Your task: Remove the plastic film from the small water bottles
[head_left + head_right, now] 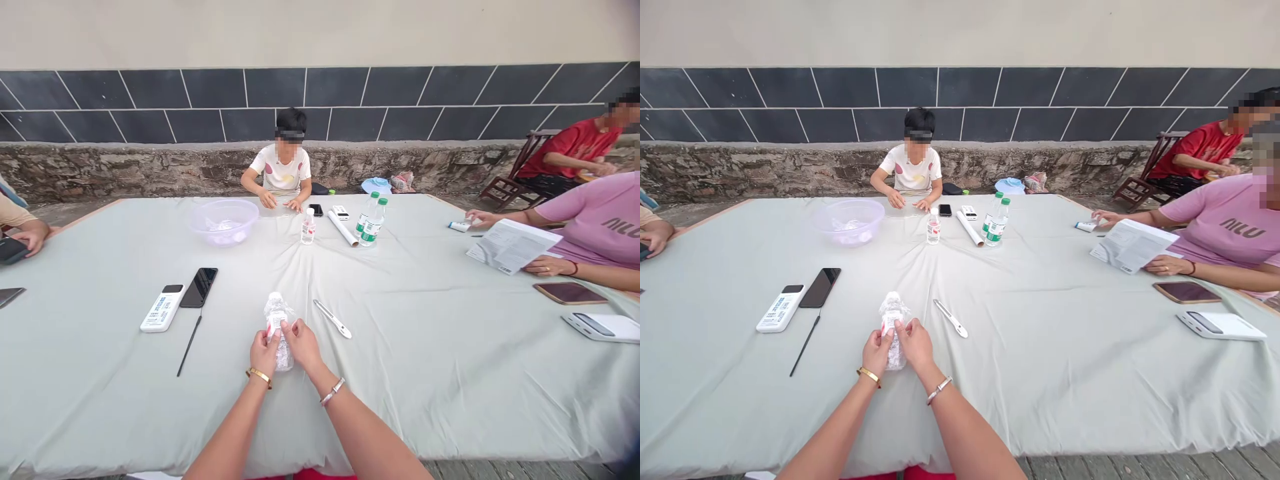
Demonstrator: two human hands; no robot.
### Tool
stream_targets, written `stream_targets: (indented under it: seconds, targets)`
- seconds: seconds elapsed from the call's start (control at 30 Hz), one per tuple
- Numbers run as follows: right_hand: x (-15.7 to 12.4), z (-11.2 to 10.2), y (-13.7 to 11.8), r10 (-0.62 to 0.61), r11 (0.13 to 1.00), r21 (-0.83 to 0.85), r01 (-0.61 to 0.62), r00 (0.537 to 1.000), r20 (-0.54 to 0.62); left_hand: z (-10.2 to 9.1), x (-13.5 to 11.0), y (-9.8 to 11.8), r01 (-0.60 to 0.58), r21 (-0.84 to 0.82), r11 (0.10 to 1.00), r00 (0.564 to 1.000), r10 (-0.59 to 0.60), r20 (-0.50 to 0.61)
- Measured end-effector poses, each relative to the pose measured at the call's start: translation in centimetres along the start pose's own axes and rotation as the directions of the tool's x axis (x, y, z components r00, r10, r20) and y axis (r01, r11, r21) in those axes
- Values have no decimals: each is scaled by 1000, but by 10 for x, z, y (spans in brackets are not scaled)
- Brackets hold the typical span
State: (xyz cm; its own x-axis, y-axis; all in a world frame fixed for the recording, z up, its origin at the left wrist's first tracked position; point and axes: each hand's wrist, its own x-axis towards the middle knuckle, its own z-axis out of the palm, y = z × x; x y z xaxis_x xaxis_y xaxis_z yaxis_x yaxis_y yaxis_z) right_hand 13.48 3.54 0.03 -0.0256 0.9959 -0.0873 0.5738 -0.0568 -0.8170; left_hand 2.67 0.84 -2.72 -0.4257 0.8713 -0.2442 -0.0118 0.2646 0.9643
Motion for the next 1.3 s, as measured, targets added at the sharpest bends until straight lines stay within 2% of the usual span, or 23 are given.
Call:
stream_targets:
  seconds: [0.07, 0.13, 0.23, 0.37, 0.47, 0.5, 0.57, 0.63, 0.7, 0.73, 0.8, 0.87, 0.93, 1.0, 1.17, 1.3]
  targets:
    - [2, 9, 3, -36, 997, 67, 40, 997, -65, -1, -1, 1, 5, -35, 999, 1000, -5, 8]
    - [4, 10, 11, -43, 991, 118, 59, 991, -131, -4, -1, 3, 41, -117, 992, 999, -39, 20]
    - [7, -1, 24, 60, 987, 159, -35, 985, -159, -9, -2, 7, 184, -332, 925, 982, -156, 108]
    - [10, -20, 35, 159, 979, 145, -145, 984, -86, -17, -6, 17, 421, -490, 763, 897, -271, 349]
    - [9, -29, 37, 206, 968, 154, -200, 978, -26, -18, -9, 24, 517, -549, 657, 849, -312, 427]
    - [7, -31, 36, 235, 957, 177, -231, 972, 1, -17, -9, 25, 522, -565, 639, 849, -322, 419]
    - [3, -34, 31, 302, 912, 271, -307, 951, 60, -14, -10, 25, 475, -597, 646, 879, -321, 352]
    - [-2, -36, 25, 363, 833, 401, -382, 923, 125, -11, -11, 25, 374, -620, 689, 927, -284, 244]
    - [-8, -36, 18, 406, 738, 489, -464, 885, 228, -8, -12, 23, 288, -626, 725, 957, -233, 171]
    - [-11, -35, 14, 414, 711, 485, -509, 860, 298, -8, -12, 22, 261, -624, 737, 965, -211, 156]
    - [-15, -32, 8, 387, 742, 395, -542, 827, 409, -7, -14, 20, 225, -615, 756, 974, -169, 148]
    - [-18, -26, 4, 328, 821, 318, -475, 847, 418, -7, -15, 17, 199, -602, 773, 979, -130, 156]
    - [-20, -22, 3, 273, 876, 290, -385, 892, 360, -7, -15, 15, 189, -592, 783, 979, -108, 171]
    - [-20, -20, 5, 258, 902, 262, -343, 915, 311, -8, -14, 15, 198, -591, 782, 978, -117, 172]
    - [-20, -31, 16, 270, 934, 161, -320, 925, 268, -10, -7, 20, 262, -620, 739, 962, -255, 102]
    - [-20, -47, 24, 233, 972, -21, -235, 948, 218, -15, -3, 20, 339, -608, 718, 938, -309, 158]
